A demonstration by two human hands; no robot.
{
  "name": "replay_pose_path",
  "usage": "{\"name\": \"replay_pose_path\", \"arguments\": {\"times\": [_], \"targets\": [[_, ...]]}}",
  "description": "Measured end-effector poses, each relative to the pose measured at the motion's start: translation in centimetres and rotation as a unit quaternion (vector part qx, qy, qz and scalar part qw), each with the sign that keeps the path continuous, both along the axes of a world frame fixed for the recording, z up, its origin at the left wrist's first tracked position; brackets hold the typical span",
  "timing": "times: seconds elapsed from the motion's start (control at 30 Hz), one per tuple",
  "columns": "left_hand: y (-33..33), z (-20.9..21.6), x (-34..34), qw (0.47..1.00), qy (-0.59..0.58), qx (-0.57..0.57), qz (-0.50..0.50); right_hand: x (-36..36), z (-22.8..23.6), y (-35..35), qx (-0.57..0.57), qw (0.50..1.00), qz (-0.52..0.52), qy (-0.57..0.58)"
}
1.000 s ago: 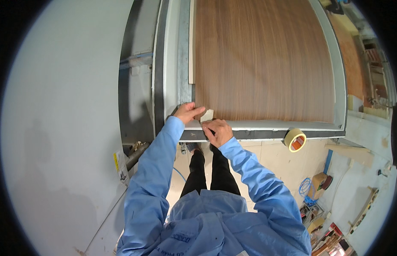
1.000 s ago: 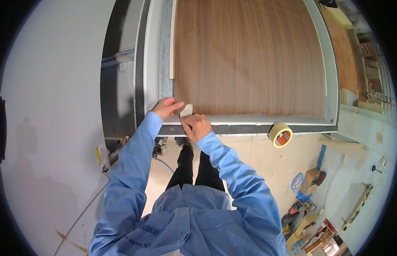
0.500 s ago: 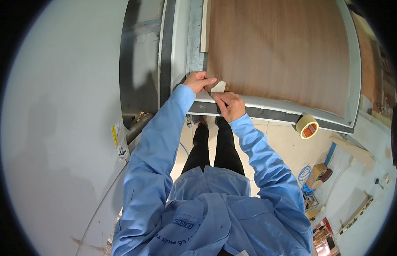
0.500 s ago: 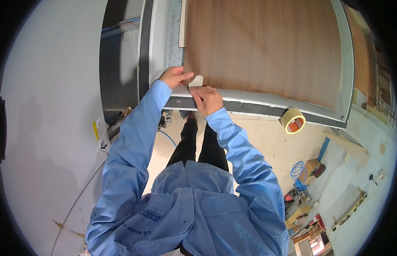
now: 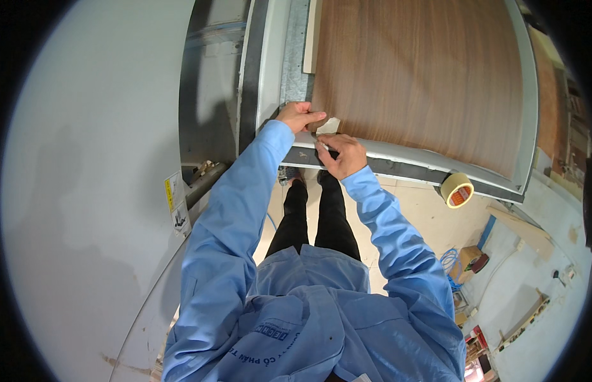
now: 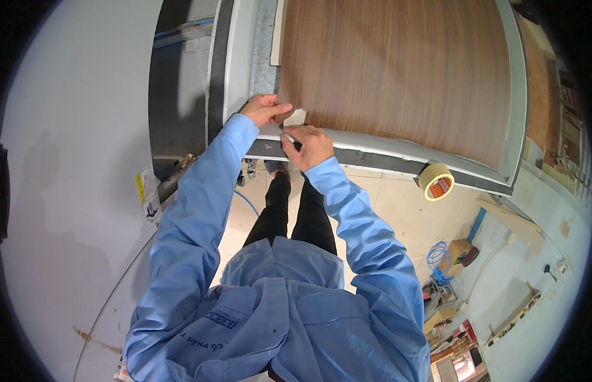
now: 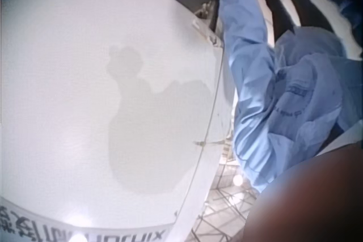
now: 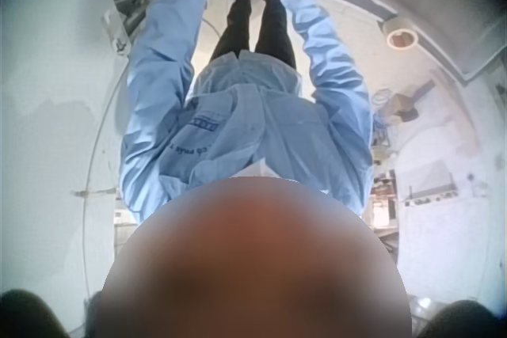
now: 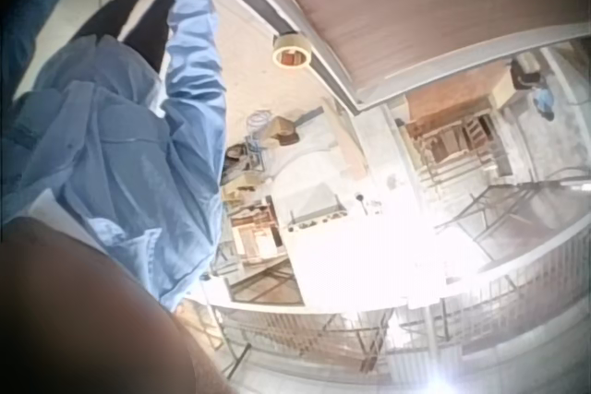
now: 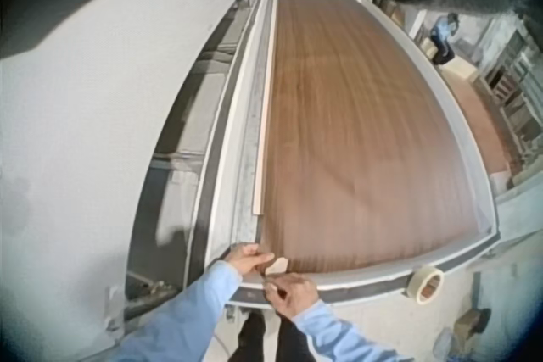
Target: The person applies masking tape along the edges of a large wood-veneer panel placed on a vacuum press machine. They smooth the tape with their hands, then use a thin wooden stick to press the tape firmly along the edges. Another person briefly assists by measuring the panel.
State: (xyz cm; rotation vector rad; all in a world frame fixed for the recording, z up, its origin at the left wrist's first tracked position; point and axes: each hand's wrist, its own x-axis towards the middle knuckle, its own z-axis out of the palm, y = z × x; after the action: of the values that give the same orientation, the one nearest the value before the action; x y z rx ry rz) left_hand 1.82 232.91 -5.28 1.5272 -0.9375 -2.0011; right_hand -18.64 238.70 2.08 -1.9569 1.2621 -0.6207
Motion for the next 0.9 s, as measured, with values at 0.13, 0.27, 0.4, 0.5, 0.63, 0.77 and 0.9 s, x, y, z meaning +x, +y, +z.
{"name": "replay_pose_path", "arguments": {"times": [0.13, 0.27, 0.4, 0.5, 0.63, 0.77, 0.9], "targets": [[-0.1, 0.2, -0.1, 1.0, -0.006, 0.006, 0.008, -0.1, 0.0, 0.0, -0.015, 1.0, 0.02, 0.001], [0.1, 0.1, -0.3, 1.0, -0.019, -0.007, -0.012, -0.3, 0.3, -0.2, -0.018, 0.999, 0.048, 0.007], [0.0, -0.4, -0.1, 0.999, -0.002, 0.029, -0.036, -0.5, 1.4, 0.3, -0.031, 0.998, 0.051, 0.0], [-0.2, -0.1, 0.4, 0.997, -0.034, 0.023, -0.071, -1.4, 2.5, 0.0, -0.119, 0.992, 0.051, 0.011], [0.5, 2.1, 1.0, 0.996, -0.065, -0.01, -0.066, -4.2, 2.4, -4.3, -0.16, 0.983, -0.055, 0.068], [0.3, 5.9, 0.1, 0.924, -0.32, -0.175, 0.113, -6.3, 0.3, -9.1, -0.202, 0.952, -0.032, 0.227], [-3.8, 8.2, -2.7, 0.744, -0.439, -0.503, 0.01, -5.6, -1.6, -8.4, -0.169, 0.956, 0.06, 0.233]]}}
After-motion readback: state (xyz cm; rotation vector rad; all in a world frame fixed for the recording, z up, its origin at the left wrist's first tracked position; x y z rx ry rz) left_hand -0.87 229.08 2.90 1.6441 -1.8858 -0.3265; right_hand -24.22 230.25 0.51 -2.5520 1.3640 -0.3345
